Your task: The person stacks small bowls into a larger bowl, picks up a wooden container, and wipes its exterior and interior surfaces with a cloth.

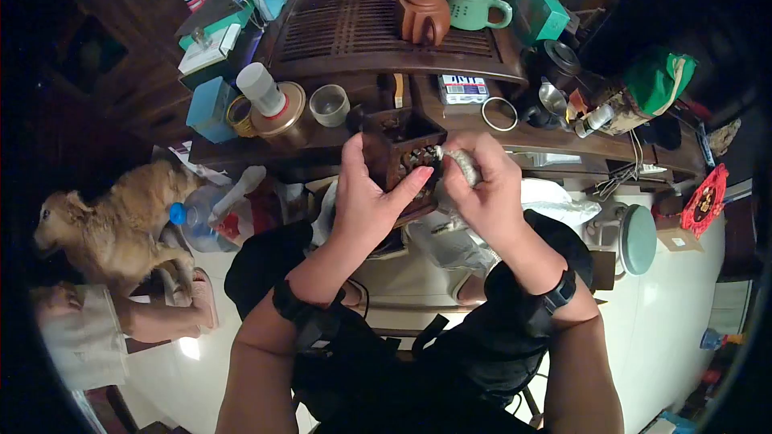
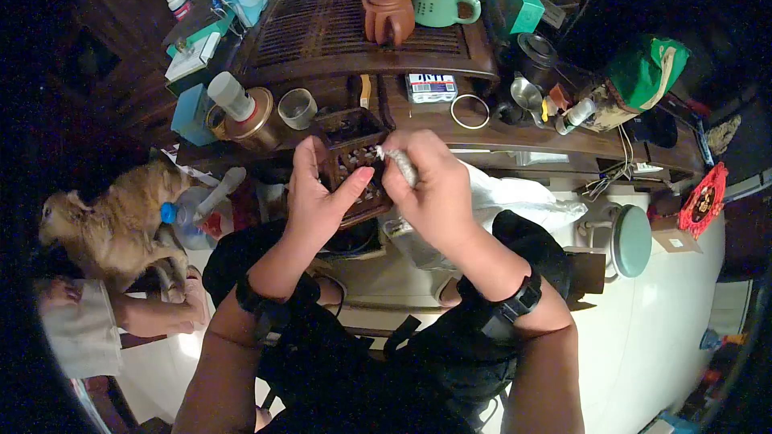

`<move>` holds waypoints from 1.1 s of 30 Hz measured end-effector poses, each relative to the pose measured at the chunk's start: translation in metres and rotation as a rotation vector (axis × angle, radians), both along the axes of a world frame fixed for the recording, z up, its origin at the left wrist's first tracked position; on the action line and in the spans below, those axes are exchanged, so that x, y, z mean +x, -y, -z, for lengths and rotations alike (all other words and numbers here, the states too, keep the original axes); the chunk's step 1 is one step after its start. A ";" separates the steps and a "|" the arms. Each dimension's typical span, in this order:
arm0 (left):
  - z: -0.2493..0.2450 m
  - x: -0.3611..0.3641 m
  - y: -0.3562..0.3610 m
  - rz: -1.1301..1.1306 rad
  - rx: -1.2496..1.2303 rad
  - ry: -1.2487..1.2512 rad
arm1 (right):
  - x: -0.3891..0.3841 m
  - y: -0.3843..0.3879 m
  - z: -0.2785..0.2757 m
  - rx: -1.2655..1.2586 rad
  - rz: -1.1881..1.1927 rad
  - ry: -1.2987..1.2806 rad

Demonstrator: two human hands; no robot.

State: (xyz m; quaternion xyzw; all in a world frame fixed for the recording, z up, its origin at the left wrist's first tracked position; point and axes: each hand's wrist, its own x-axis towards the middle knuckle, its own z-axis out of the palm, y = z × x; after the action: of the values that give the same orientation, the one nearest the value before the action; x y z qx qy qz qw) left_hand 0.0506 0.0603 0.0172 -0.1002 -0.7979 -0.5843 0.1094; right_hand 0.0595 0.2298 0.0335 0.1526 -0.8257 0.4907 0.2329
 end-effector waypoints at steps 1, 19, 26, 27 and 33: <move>0.000 0.000 0.000 -0.011 -0.010 -0.003 | 0.000 0.002 -0.001 0.024 0.007 -0.023; 0.020 -0.002 -0.001 -0.108 -0.167 -0.033 | -0.006 0.000 0.010 0.020 0.102 0.078; 0.021 -0.001 0.000 -0.137 -0.162 -0.012 | -0.006 0.006 -0.003 0.142 0.030 -0.076; 0.022 -0.001 -0.001 -0.135 -0.166 -0.034 | -0.005 0.005 -0.001 0.107 0.024 -0.045; 0.029 0.000 -0.005 -0.131 -0.206 -0.024 | -0.002 0.001 0.011 -0.008 0.042 0.067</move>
State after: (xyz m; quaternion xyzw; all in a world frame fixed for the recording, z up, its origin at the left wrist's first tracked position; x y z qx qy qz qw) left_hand 0.0507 0.0650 -0.0115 -0.0657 -0.8572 -0.4894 0.1461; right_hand 0.0578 0.2292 0.0221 0.1176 -0.8342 0.4937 0.2158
